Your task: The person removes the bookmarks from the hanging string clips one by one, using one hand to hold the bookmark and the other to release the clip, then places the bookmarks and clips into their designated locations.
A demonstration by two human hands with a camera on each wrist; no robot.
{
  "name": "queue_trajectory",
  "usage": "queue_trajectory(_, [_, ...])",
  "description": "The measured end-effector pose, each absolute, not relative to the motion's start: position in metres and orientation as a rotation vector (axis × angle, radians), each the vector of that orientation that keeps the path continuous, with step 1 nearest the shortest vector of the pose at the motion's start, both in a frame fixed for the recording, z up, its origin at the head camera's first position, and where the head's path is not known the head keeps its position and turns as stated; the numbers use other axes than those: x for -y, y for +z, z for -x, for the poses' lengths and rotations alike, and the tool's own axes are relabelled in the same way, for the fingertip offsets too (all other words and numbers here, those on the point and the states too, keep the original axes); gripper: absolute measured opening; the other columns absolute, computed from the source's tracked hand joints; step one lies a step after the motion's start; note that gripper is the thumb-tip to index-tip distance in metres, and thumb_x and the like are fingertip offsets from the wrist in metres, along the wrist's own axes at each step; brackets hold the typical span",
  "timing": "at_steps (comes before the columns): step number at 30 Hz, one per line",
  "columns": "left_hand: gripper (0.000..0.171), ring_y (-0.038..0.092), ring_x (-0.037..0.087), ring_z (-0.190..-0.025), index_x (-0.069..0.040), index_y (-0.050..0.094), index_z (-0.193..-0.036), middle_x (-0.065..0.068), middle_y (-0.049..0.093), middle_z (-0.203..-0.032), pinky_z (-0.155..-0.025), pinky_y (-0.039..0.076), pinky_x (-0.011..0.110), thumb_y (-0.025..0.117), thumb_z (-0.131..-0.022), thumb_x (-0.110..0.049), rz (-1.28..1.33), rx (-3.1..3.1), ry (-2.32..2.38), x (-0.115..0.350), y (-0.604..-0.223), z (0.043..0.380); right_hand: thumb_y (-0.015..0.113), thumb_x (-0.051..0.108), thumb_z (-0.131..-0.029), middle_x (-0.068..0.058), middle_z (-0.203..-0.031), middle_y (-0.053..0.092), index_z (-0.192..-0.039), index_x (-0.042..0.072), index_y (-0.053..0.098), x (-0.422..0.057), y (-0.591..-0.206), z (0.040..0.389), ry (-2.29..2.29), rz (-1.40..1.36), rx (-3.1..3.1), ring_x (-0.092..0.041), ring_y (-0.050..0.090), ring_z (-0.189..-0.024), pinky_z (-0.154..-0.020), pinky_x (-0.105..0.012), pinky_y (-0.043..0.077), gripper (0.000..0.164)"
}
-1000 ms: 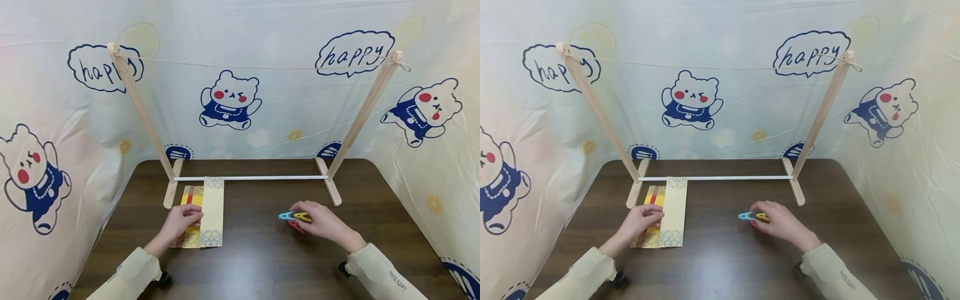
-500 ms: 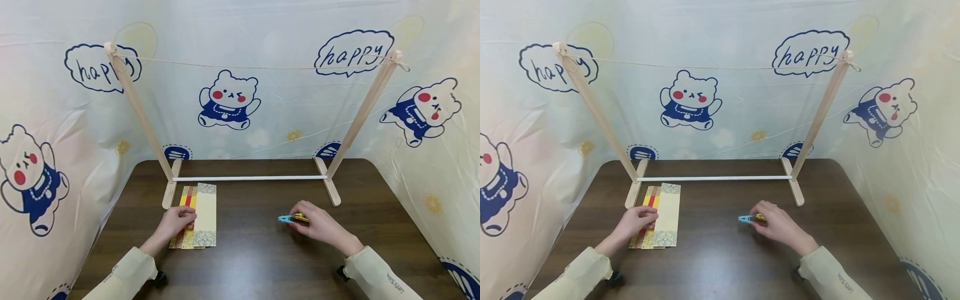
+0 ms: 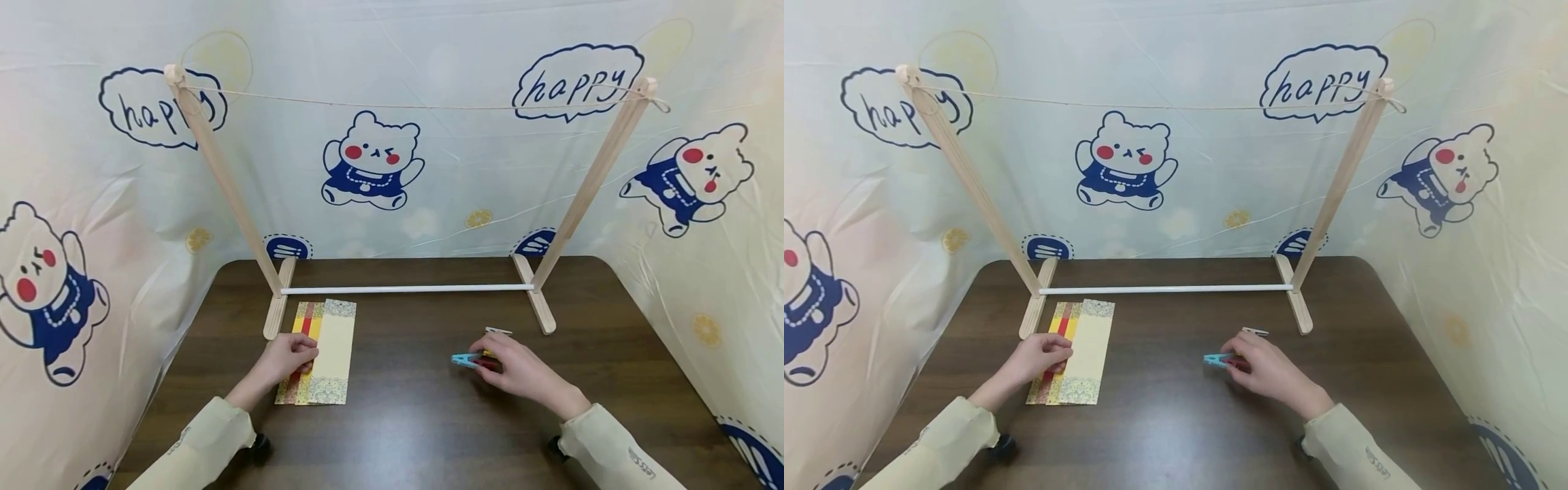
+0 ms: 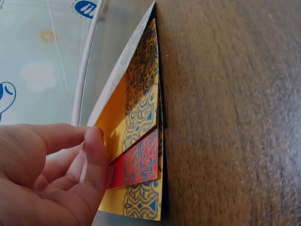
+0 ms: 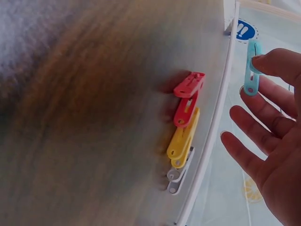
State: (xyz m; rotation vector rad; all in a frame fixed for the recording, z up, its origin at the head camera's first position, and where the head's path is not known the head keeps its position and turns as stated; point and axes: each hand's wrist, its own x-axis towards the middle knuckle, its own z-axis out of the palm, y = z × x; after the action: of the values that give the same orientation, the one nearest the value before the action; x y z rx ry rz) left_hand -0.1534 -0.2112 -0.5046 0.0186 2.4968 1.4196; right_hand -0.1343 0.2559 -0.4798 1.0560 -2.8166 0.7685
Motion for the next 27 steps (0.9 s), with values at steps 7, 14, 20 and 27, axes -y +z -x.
queue_trajectory(7, [0.016,0.061,0.016,-0.059,0.008,0.068,-0.106,0.007,0.068,-0.072,-0.056,0.056,0.028,0.073,-0.096,-0.004,0.056,-2.529,1.354,0.213,-0.506,0.154,0.083,0.009,-0.087,-0.001,-0.094,0.065,-0.106,0.010,0.072,-0.256,-0.485,0.133,0.772,-1.110,2.780,-0.018,0.058,-0.079,-0.068,-0.022,0.050,0.022])
queue_trajectory(14, [0.013,0.058,0.017,-0.058,0.002,0.069,-0.099,0.005,0.066,-0.069,-0.053,0.050,0.027,0.075,-0.095,-0.009,0.060,-2.594,1.251,0.214,-0.504,0.155,0.084,0.010,-0.085,0.000,-0.088,0.061,-0.103,0.011,0.070,-0.256,-0.488,0.132,0.733,-1.120,2.784,-0.014,0.053,-0.079,-0.068,-0.023,0.045,0.023])
queue_trajectory(20, [0.015,0.059,0.018,-0.062,0.002,0.070,-0.096,0.006,0.067,-0.074,-0.057,0.053,0.026,0.076,-0.094,-0.012,0.085,-2.622,1.195,0.215,-0.502,0.154,0.088,0.010,-0.082,0.004,-0.089,0.061,-0.101,0.013,0.071,-0.255,-0.492,0.131,0.693,-1.151,2.754,-0.008,0.050,-0.082,-0.070,-0.026,0.046,0.026])
queue_trajectory(27, [0.013,0.056,0.018,-0.062,0.001,0.071,-0.092,0.006,0.065,-0.072,-0.057,0.051,0.029,0.077,-0.093,-0.010,0.041,-2.663,1.158,0.213,-0.500,0.154,0.089,0.019,-0.083,0.008,-0.091,0.062,-0.101,0.014,0.073,-0.257,-0.493,0.130,0.662,-1.129,2.807,-0.006,0.048,-0.083,-0.070,-0.027,0.046,0.025])
